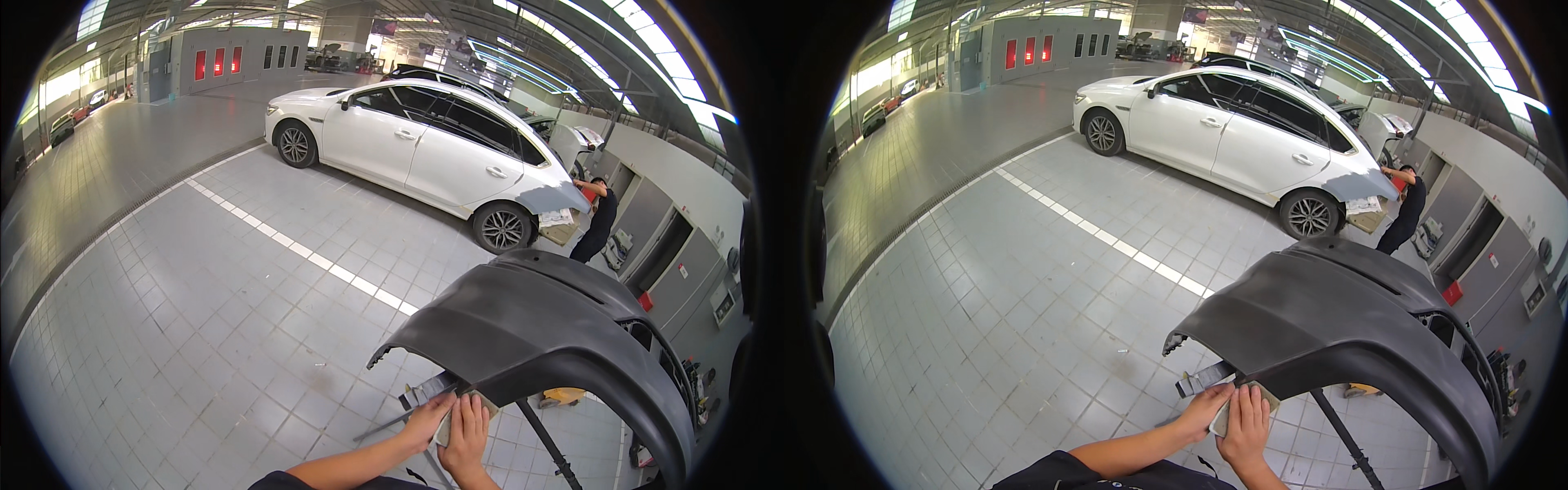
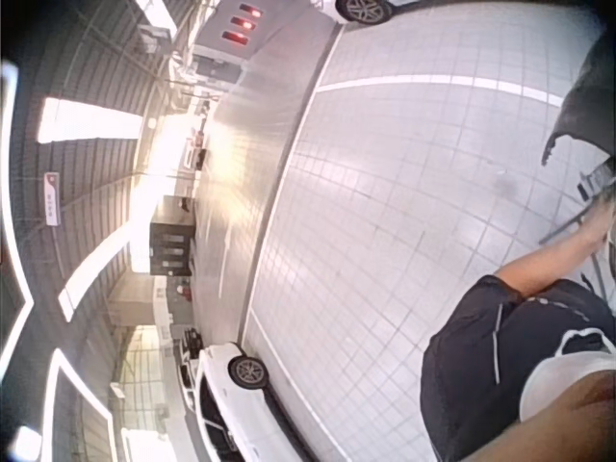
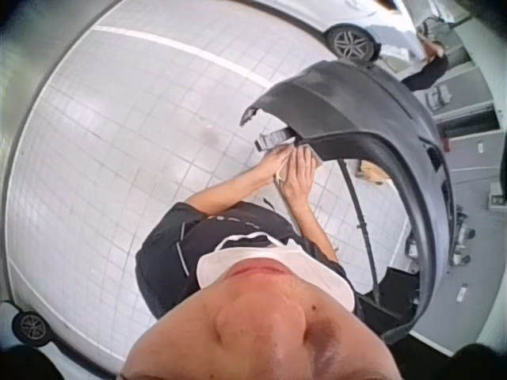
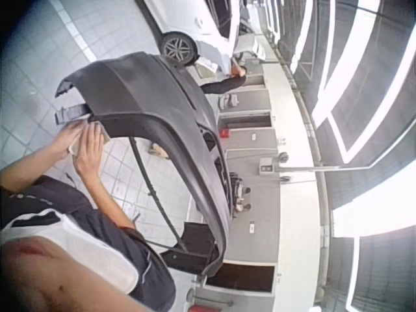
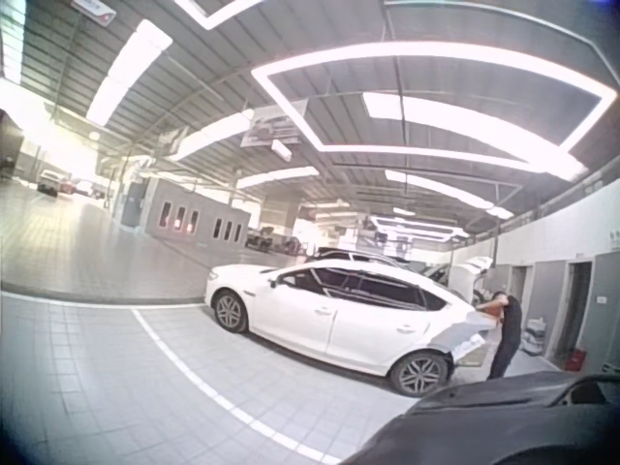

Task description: The person applies filler to a car bumper using a putty knife, then wipes the surface with a cloth. They retrieve a liquid from a container and apply it with a blue cloth to the bumper. The task occurs in a workshop with other vehicles and tools visible.

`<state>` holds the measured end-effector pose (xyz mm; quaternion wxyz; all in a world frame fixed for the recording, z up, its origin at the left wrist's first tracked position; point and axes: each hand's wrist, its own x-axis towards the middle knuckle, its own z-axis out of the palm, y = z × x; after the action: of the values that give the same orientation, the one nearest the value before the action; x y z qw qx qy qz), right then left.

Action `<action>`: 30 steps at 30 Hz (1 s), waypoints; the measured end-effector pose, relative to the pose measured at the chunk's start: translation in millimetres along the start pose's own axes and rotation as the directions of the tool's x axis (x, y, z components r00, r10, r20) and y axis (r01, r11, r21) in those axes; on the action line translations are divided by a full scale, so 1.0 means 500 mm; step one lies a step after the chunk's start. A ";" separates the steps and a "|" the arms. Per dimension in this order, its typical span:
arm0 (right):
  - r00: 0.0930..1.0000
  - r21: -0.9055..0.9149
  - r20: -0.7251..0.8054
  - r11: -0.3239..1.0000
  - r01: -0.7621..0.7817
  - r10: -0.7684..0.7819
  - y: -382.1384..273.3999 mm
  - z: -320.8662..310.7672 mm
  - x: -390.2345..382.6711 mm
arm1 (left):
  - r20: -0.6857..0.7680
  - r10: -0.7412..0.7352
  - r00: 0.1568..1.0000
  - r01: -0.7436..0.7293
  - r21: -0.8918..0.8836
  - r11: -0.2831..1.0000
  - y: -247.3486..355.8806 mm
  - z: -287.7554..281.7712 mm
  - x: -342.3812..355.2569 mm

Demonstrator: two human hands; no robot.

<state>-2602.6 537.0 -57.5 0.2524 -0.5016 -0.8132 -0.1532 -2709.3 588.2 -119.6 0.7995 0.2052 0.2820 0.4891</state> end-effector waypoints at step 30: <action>0.947 0.152 -0.034 0.938 -0.311 0.319 -0.072 0.026 0.035 | 0.060 0.010 0.998 -0.039 0.516 0.855 0.030 -0.059 -0.010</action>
<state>-2644.5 540.4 -57.9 0.3329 -0.6010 -0.7236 -0.0660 -2740.2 592.0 -131.5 0.7162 0.4293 0.3782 0.3996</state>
